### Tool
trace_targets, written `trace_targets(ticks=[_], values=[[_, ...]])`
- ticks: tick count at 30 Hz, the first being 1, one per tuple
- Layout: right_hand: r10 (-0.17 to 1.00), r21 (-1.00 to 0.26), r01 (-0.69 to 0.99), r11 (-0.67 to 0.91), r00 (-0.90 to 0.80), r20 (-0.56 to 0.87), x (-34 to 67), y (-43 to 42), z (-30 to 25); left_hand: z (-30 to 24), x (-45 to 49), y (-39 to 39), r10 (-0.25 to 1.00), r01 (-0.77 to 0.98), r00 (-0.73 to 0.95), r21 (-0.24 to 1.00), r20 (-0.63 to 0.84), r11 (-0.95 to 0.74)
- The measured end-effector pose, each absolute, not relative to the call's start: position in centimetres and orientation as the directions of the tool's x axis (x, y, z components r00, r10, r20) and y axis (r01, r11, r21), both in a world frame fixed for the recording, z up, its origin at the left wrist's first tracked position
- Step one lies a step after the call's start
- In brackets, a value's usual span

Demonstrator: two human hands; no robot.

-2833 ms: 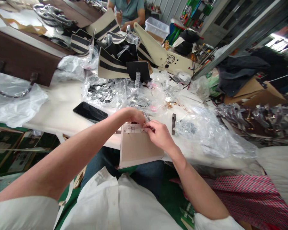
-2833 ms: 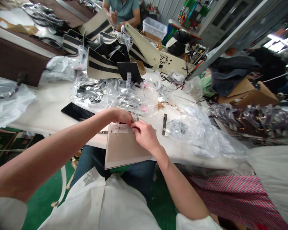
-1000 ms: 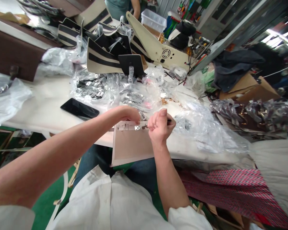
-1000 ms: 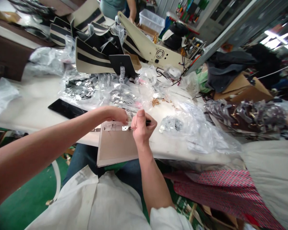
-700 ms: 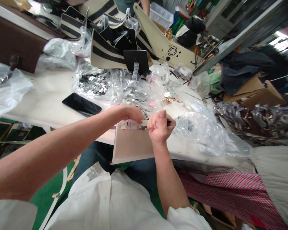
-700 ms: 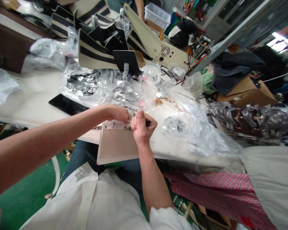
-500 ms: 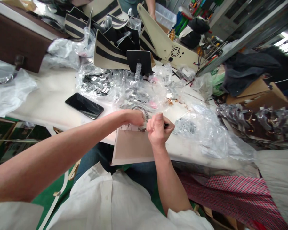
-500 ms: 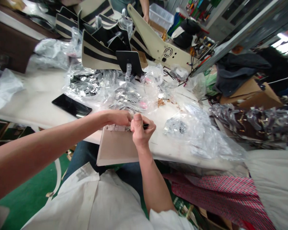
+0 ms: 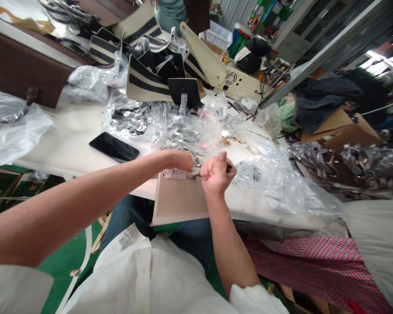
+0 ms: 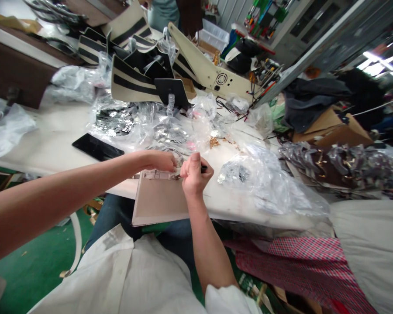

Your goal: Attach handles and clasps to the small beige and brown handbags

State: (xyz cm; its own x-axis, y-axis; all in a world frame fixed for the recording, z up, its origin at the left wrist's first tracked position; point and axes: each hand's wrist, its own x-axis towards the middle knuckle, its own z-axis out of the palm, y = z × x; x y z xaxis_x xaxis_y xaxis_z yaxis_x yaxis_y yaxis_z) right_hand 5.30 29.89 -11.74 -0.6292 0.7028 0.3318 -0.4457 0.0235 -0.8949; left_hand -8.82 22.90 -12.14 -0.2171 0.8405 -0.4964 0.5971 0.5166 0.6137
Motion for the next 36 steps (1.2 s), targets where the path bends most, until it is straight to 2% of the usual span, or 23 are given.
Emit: trace_targets(ticks=[5,10,12,16,18,20,23,28,31,36], values=[[0.723,-0.883,-0.469,-0.010,-0.613,0.318,6.5,29.7,-11.6,-10.4,-8.0,23.5,0.813,0.672,-0.270,0.504,-0.516,0.543],[0.741,-0.931,-0.363,-0.026,-0.632,0.226,5.1,30.0,-11.9,-9.9,-8.0,23.6,0.793,0.712,-0.269,0.442,-0.547,0.546],[0.758,-0.964,-0.257,-0.073,-0.642,0.114,2.8,30.7,-12.2,-10.3,-8.0,23.6,0.806,0.720,-0.257,0.450,-0.534,0.528],[0.741,-0.970,0.064,-0.237,-0.633,-0.223,-1.9,32.2,-12.8,-11.1,-8.0,23.5,0.839,0.746,-0.263,0.451,-0.476,0.489],[0.718,-0.956,0.116,-0.269,-0.637,-0.279,-2.5,32.4,-12.5,-11.3,-8.0,23.2,0.849,0.738,-0.271,0.468,-0.454,0.486],[0.701,-0.965,0.042,-0.259,-0.679,-0.217,-1.4,32.3,-11.8,-11.4,-8.1,22.8,0.840,0.693,-0.269,0.511,-0.471,0.508],[0.720,-0.964,-0.184,-0.191,-0.694,-0.011,2.0,31.8,-10.7,-11.1,-8.3,22.6,0.811,0.630,-0.266,0.543,-0.522,0.556],[0.775,-0.901,-0.433,-0.008,-0.573,0.268,5.3,30.4,-10.7,-10.3,-8.5,23.4,0.770,0.660,-0.286,0.465,-0.571,0.590],[0.772,-0.891,-0.454,0.024,-0.558,0.305,5.2,29.6,-11.7,-10.1,-8.3,23.4,0.785,0.696,-0.262,0.454,-0.561,0.557],[0.755,-0.917,-0.395,0.054,-0.584,0.296,4.8,29.2,-12.9,-10.2,-7.7,22.5,0.844,0.743,-0.245,0.467,-0.477,0.480]])
